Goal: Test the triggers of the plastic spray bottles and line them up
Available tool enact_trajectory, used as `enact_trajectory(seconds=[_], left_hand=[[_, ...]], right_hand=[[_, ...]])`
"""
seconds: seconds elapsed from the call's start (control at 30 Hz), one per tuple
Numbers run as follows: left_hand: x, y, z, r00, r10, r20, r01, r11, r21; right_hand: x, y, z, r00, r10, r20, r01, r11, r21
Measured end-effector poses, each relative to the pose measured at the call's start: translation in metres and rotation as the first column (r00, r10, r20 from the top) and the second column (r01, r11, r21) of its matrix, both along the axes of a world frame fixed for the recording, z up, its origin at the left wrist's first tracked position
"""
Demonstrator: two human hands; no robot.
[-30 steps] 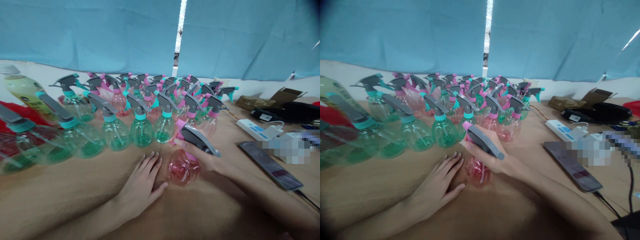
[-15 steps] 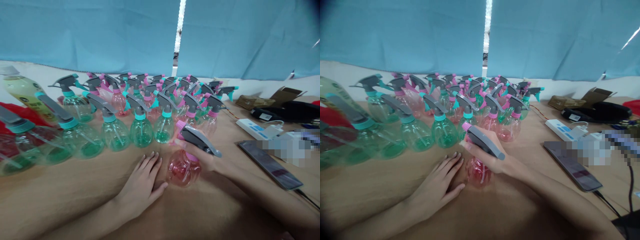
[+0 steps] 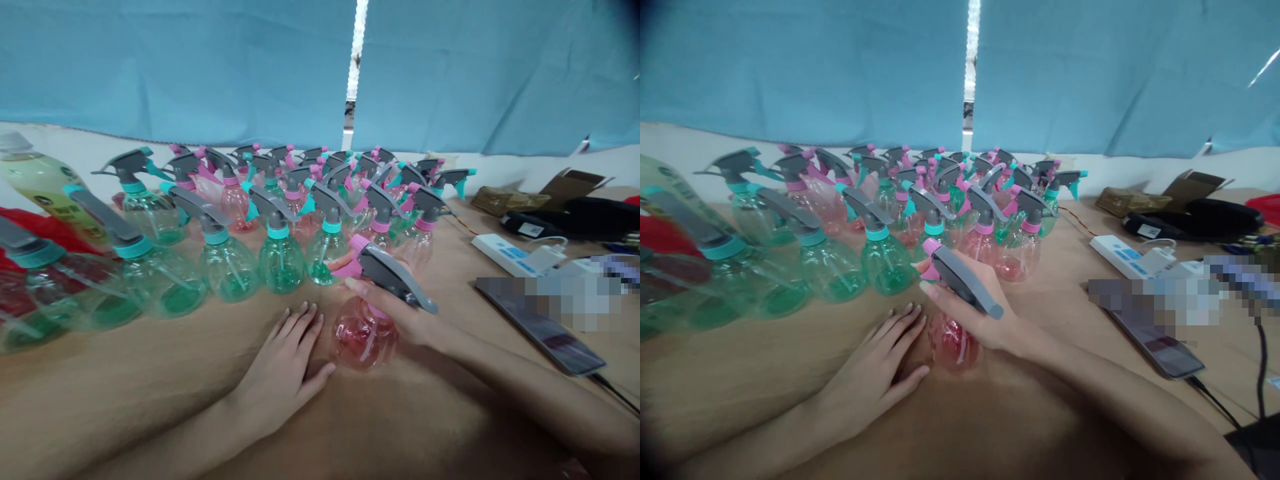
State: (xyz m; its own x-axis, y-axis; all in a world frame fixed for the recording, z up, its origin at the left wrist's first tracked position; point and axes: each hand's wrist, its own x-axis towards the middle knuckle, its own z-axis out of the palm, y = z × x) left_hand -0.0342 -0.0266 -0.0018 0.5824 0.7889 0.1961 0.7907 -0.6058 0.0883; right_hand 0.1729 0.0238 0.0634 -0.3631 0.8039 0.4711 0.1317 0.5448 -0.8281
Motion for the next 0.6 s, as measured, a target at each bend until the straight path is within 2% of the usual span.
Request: enact_trajectory(seconds=[0.4, 0.6], left_hand=[[-0.0004, 0.0001, -0.0019, 1.000, 0.007, 0.017, -0.007, 1.000, -0.003], [-0.0008, -0.0009, -0.0023, 1.000, 0.009, -0.002, -0.009, 1.000, 0.013]], right_hand=[[-0.0011, 0.0016, -0.0041, 0.999, 0.024, -0.030, -0.025, 0.998, -0.052], [-0.0001, 0.0005, -0.0001, 1.000, 0.020, -0.018, -0.020, 1.000, -0.023]])
